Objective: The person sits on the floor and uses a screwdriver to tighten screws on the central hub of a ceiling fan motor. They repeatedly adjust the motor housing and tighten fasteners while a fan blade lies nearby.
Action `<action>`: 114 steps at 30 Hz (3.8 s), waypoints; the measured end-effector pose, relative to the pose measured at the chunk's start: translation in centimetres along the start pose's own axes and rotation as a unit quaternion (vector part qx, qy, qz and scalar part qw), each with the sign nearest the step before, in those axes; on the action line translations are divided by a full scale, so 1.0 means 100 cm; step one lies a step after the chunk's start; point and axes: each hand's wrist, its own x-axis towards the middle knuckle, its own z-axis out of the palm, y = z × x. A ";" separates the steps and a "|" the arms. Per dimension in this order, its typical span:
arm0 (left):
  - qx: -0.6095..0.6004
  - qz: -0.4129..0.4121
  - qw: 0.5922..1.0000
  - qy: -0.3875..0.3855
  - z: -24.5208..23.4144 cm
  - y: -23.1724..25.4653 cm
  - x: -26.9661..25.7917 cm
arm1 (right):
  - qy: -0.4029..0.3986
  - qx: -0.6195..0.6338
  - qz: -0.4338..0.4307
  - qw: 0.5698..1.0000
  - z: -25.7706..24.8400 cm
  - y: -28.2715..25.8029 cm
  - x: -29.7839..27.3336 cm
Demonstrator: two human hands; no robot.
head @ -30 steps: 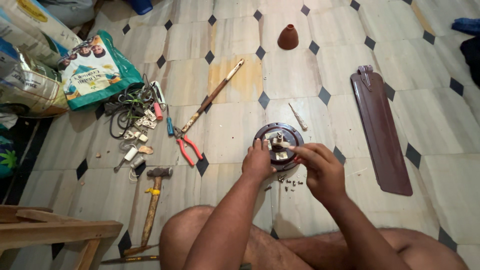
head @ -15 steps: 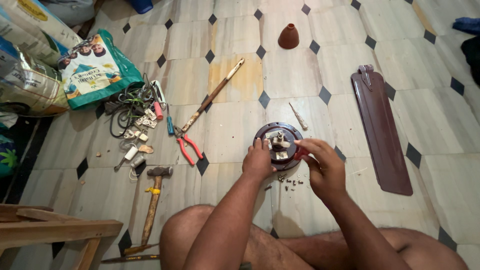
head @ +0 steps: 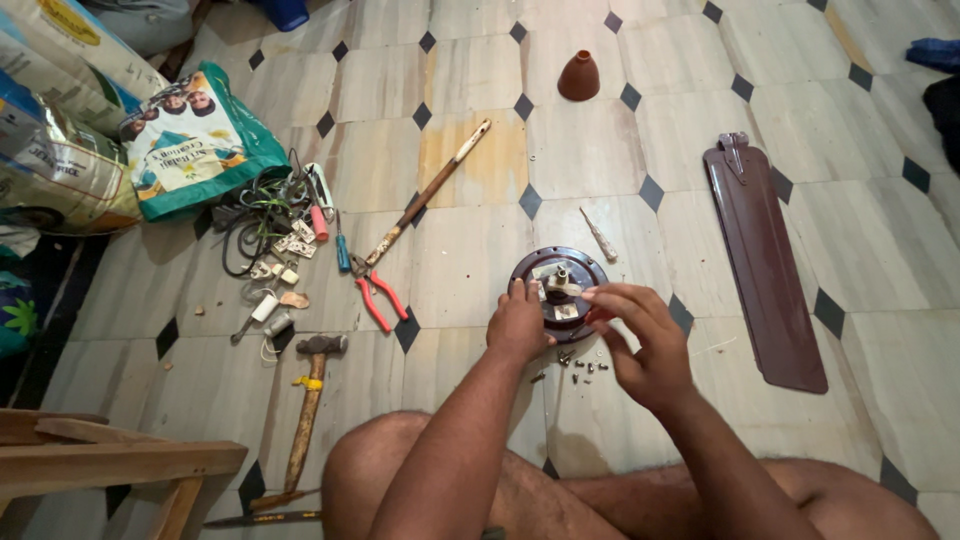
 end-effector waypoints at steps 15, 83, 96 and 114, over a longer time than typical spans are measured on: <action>-0.002 0.001 1.000 -0.002 0.002 -0.001 0.000 | 0.046 -0.118 -0.011 0.992 0.004 0.004 0.000; 0.097 0.165 0.965 -0.180 0.016 -0.006 0.008 | -0.077 -0.210 0.085 0.971 0.077 0.109 -0.065; 0.087 0.128 0.967 -0.201 0.005 -0.002 -0.002 | -0.076 -0.226 0.086 0.967 0.075 0.126 -0.067; 0.079 0.153 0.979 -0.113 0.004 -0.020 -0.023 | 0.111 0.300 0.506 0.801 0.050 0.181 -0.109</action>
